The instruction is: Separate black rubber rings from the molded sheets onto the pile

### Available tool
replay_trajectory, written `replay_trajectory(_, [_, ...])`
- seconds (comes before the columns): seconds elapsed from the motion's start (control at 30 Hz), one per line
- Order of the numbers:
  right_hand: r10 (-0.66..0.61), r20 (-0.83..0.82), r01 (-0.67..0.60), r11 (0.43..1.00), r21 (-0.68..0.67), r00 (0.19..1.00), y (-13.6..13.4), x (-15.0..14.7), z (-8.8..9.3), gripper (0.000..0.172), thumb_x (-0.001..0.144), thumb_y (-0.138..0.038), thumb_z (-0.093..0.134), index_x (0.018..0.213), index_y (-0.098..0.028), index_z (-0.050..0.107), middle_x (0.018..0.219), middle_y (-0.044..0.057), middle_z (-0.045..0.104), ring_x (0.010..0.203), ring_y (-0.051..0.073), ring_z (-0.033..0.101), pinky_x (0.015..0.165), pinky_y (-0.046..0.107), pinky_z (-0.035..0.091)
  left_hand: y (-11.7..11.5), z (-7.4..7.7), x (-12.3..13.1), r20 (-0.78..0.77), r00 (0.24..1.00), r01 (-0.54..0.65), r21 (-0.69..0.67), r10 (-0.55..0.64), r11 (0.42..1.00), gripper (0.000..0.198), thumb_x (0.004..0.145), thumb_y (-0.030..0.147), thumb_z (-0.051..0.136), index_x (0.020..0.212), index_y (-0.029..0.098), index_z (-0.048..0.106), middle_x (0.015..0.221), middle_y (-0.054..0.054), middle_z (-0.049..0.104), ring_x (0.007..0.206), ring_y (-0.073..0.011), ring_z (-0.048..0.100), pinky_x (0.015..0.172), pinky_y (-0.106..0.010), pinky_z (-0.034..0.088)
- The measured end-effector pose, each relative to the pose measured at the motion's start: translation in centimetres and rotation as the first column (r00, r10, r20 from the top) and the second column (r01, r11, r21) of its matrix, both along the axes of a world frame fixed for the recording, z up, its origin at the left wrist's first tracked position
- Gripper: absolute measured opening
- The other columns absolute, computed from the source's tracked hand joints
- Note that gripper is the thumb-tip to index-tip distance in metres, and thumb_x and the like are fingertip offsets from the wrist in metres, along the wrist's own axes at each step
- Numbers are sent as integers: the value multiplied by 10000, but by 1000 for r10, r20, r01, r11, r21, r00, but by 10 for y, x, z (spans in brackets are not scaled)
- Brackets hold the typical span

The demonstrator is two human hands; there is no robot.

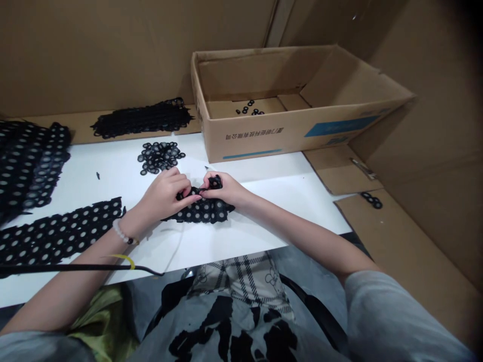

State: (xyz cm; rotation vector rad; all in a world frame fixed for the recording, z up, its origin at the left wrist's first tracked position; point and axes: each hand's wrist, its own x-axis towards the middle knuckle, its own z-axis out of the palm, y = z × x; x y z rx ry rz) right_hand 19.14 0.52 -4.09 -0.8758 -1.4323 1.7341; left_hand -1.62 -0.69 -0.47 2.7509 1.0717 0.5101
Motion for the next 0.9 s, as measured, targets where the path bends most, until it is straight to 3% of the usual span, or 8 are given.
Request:
replay_trajectory(0.23, [31, -3, -31, 999, 7, 1000, 0, -2, 1, 301, 610, -221, 748, 717, -212, 467, 730, -48, 543, 860, 197, 661, 867, 359, 450, 7, -1, -2, -11, 998, 56, -165, -59, 985, 243, 953, 247, 399, 733, 194, 485, 735, -42, 549, 809, -215, 424, 739, -358, 382])
replay_trajectory(0.37, [-61, -14, 60, 998, -18, 998, 1, 1, 4, 276, 630, -205, 696, 741, -222, 445, 741, -43, 536, 864, 192, 636, 863, 350, 435, 17, -4, -12, 154, 985, -36, -241, 74, 970, 253, 920, 265, 400, 687, 204, 478, 706, -35, 530, 831, -223, 443, 763, -363, 382])
replay_trajectory(0.5, [-134, 24, 133, 991, 23, 991, 2, 2, 6, 199, 635, -185, 585, 734, -228, 418, 742, -41, 553, 787, 161, 563, 858, 339, 415, 33, -3, -30, 465, 784, -254, -364, 411, 896, 179, 808, 235, 399, 646, 213, 470, 646, -11, 469, 676, -181, 448, 643, -327, 362])
replay_trajectory(0.57, [-199, 72, 198, 980, 19, 977, 2, 2, 5, 164, 647, -206, 578, 752, -227, 454, 743, -39, 546, 761, 154, 532, 842, 332, 414, 36, -1, -35, 538, 672, -357, -366, 508, 859, 165, 792, 213, 379, 637, 219, 437, 605, 6, 414, 604, -163, 400, 589, -314, 327])
replay_trajectory(0.6, [-225, 97, 226, 974, 0, 969, 2, 2, 5, 179, 652, -221, 599, 798, -229, 497, 744, -40, 543, 752, 155, 526, 830, 332, 418, 36, 0, -36, 533, 671, -406, -317, 515, 857, 165, 795, 207, 383, 636, 221, 424, 597, 8, 404, 601, -163, 392, 586, -314, 318])
replay_trajectory(0.67, [-226, 142, 236, 970, -59, 964, 2, 2, 4, 317, 646, -249, 673, 948, -236, 580, 760, -33, 565, 757, 165, 541, 822, 339, 434, 30, 0, -31, 452, 760, -450, -151, 467, 880, 167, 811, 197, 411, 646, 219, 423, 620, -4, 444, 654, -179, 421, 616, -326, 334])
replay_trajectory(0.73, [-180, 167, 197, 976, -91, 969, 1, 3, 4, 412, 621, -269, 750, 1014, -225, 637, 816, -3, 624, 805, 182, 576, 847, 351, 446, 20, -1, -21, 287, 888, -380, 13, 361, 925, 177, 847, 186, 421, 674, 215, 446, 673, -26, 501, 727, -204, 451, 667, -347, 367])
replay_trajectory(0.9, [-126, 177, 135, 990, -37, 976, 1, 5, 5, 284, 586, -348, 819, 765, -170, 689, 825, 48, 693, 815, 198, 609, 852, 353, 455, 0, -7, 4, 23, 981, -195, 154, 193, 969, 231, 935, 178, 373, 758, 198, 521, 731, -62, 548, 787, -238, 456, 735, -380, 412])
